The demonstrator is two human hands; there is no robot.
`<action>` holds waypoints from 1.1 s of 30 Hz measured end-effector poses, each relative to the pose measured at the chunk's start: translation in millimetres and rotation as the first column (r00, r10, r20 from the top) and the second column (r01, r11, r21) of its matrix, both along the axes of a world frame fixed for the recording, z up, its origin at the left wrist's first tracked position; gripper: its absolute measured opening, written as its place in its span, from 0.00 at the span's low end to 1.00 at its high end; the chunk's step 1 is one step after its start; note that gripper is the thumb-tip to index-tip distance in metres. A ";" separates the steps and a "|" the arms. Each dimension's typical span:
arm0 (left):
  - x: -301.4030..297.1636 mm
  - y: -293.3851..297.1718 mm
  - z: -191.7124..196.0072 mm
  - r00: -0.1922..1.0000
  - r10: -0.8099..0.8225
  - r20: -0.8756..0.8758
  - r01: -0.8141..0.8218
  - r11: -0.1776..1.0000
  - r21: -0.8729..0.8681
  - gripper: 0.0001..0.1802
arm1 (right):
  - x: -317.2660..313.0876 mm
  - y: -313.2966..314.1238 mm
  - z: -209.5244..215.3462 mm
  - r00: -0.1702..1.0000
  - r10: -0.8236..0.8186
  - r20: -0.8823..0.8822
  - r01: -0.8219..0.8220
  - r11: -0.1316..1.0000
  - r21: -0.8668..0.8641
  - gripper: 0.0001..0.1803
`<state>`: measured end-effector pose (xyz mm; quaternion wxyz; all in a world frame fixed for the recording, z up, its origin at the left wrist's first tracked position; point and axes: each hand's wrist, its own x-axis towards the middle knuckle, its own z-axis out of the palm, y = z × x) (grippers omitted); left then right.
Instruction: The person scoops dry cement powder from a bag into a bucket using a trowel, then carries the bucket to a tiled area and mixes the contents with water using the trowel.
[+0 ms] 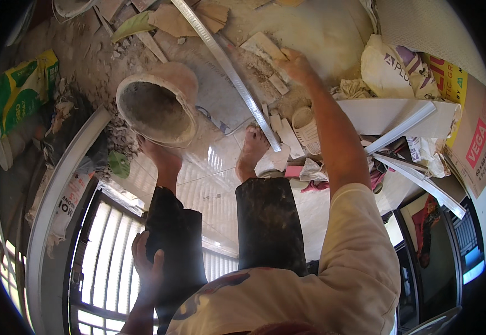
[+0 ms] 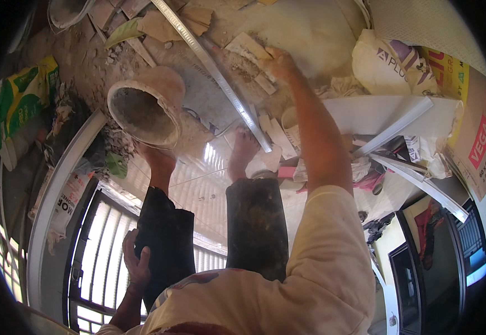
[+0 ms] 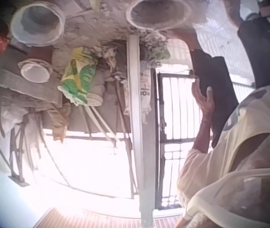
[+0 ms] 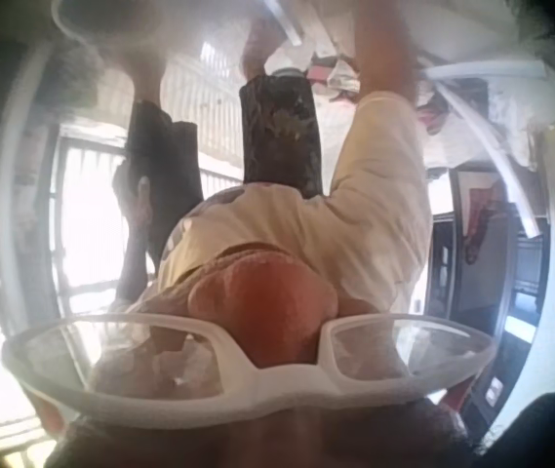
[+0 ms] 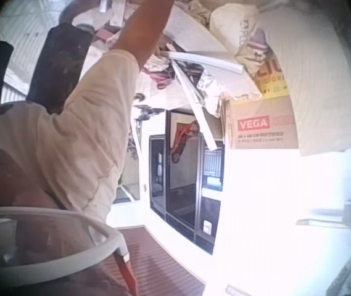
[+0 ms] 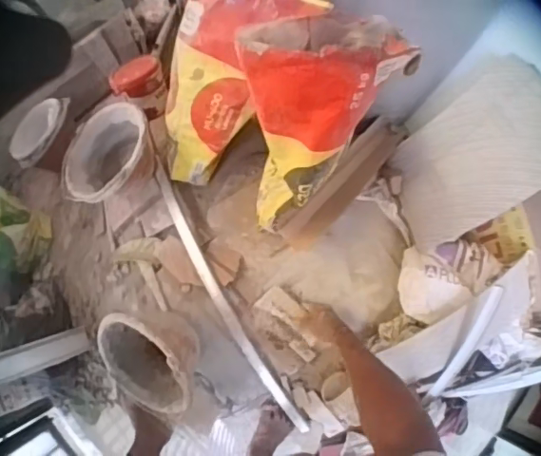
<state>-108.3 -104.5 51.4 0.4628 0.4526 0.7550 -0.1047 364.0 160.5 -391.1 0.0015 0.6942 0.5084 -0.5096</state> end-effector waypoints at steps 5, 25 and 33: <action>-4.2 -2.6 -0.3 0.999 -0.025 -0.020 0.025 1.000 -0.004 0.36 | 45.6 28.8 6.0 0.998 0.058 -0.037 -0.059 0.998 -0.013 0.38; -65.2 -33.0 2.3 0.981 0.188 0.037 -0.192 0.957 0.218 0.38 | -87.9 87.7 289.5 0.983 -0.037 -0.181 0.016 0.993 -0.113 0.19; -122.7 -25.6 12.3 0.949 0.299 0.103 -0.315 0.922 0.225 0.39 | -387.5 182.3 391.6 0.846 -0.027 -0.533 0.074 0.995 0.067 0.18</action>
